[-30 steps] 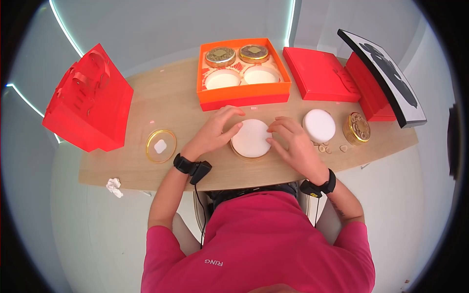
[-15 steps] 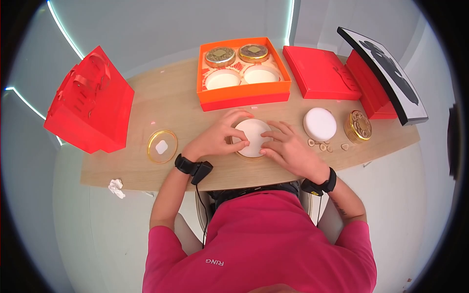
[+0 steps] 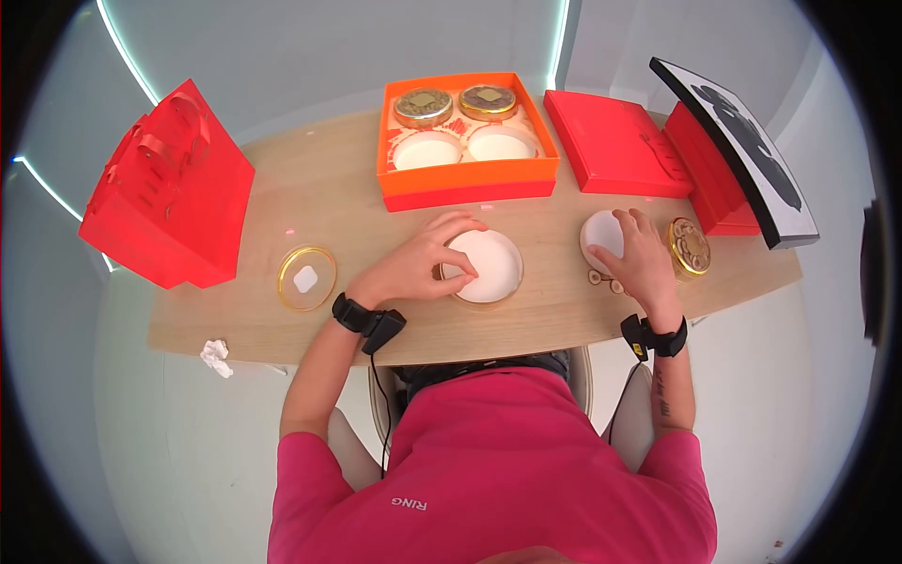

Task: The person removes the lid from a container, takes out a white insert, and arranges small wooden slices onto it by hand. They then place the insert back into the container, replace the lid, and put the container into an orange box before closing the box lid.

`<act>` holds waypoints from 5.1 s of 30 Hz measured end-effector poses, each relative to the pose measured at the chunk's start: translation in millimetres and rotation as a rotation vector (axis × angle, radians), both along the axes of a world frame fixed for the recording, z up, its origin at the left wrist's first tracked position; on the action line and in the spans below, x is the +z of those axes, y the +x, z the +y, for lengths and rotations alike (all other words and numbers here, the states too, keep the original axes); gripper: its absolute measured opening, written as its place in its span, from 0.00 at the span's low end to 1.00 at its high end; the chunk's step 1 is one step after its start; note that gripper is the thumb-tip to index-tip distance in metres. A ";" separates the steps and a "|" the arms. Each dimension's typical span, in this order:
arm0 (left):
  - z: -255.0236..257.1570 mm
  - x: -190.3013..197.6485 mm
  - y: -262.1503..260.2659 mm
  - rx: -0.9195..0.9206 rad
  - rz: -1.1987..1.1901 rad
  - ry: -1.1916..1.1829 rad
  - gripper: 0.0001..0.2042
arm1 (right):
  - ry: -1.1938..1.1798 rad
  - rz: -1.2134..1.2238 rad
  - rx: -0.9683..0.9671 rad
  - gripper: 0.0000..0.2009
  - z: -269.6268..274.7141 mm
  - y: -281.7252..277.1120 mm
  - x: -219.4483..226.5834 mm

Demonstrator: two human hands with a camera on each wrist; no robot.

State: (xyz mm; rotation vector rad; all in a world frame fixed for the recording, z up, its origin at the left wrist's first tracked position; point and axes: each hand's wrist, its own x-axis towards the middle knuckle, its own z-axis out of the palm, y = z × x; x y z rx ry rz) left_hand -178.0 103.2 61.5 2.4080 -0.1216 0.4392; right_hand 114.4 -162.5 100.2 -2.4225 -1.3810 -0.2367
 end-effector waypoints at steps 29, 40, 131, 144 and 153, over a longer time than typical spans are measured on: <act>-10.6 17.2 -2.6 0.053 0.095 0.019 0.73 | 0.284 0.093 0.673 0.30 41.8 -97.1 -0.4; -12.2 17.0 -1.5 0.079 0.113 -0.021 0.75 | 0.252 0.495 0.725 0.31 47.8 -105.1 -5.7; -3.7 16.5 -2.3 0.235 -0.267 -0.122 0.11 | 0.213 0.190 0.766 0.30 43.9 -94.8 -17.0; -1.0 10.0 -1.1 0.248 -0.021 -0.182 0.13 | 0.192 0.306 0.663 0.21 36.4 -80.8 -6.7; -4.4 13.1 -1.0 0.262 -0.018 -0.232 0.12 | 0.263 0.218 0.767 0.15 44.8 -79.1 -23.2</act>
